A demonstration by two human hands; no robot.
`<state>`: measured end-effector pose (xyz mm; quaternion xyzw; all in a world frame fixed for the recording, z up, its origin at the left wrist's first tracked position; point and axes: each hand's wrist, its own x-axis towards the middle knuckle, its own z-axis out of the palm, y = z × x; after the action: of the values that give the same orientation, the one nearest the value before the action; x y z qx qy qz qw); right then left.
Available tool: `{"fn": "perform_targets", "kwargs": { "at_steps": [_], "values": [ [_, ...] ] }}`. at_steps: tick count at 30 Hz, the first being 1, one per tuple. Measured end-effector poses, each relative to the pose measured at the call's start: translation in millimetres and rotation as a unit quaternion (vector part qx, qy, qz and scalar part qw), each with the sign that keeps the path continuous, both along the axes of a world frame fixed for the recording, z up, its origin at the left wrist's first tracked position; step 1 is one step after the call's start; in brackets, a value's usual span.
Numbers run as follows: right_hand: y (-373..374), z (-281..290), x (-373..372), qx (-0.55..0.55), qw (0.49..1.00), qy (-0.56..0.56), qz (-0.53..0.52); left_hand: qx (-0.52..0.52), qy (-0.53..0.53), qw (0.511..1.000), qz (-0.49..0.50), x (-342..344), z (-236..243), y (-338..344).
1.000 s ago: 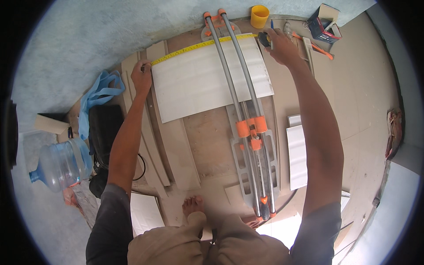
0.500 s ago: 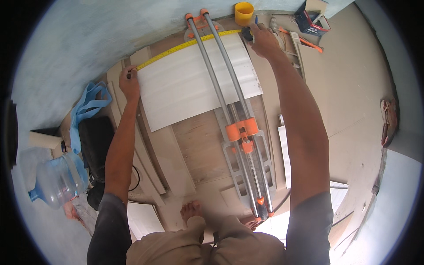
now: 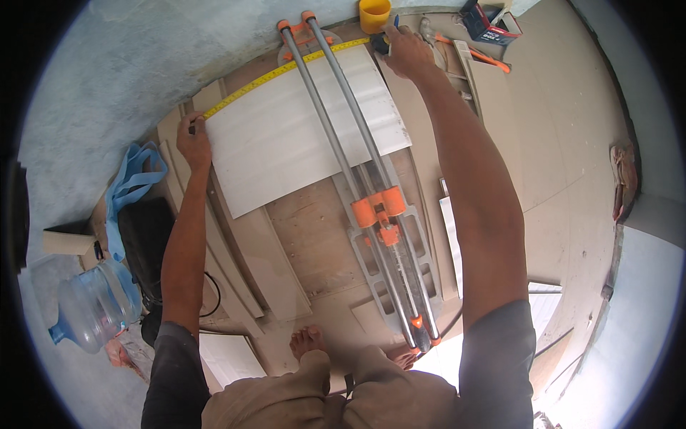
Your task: The person measures and marks white rectangular panels with a tape measure and pen, then uses a manual tile cutter to score and snap them into smaller pieces. The person repeatedly wipes the panels with a cloth between cuts and stacks the finished pieces on the floor.
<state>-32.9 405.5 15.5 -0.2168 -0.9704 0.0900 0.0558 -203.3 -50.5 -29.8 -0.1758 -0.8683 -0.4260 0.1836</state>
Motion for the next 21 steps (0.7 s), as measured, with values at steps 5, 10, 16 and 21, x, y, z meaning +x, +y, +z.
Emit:
{"fn": "perform_targets", "kwargs": {
  "at_steps": [5, 10, 16, 21],
  "values": [
    [9, -3, 11, 0.042, 0.997, 0.065, 0.005, -0.008, 0.009, 1.000, -0.007, 0, 0, 6],
    [-38, 41, 22, -0.182, 0.948, 0.262, 0.024, -0.006, -0.004, 1.000, 0.002, 0, 0, -5],
    [-97, 54, 12, -0.358, 0.874, 0.322, 0.069, -0.006, -0.015, 1.000, 0.003, 1, 1, 0],
    [-113, 36, 2, -0.256, 0.922, 0.289, 0.037, -0.004, -0.012, 1.000, 0.000, 2, 0, 1]
  ]
}}
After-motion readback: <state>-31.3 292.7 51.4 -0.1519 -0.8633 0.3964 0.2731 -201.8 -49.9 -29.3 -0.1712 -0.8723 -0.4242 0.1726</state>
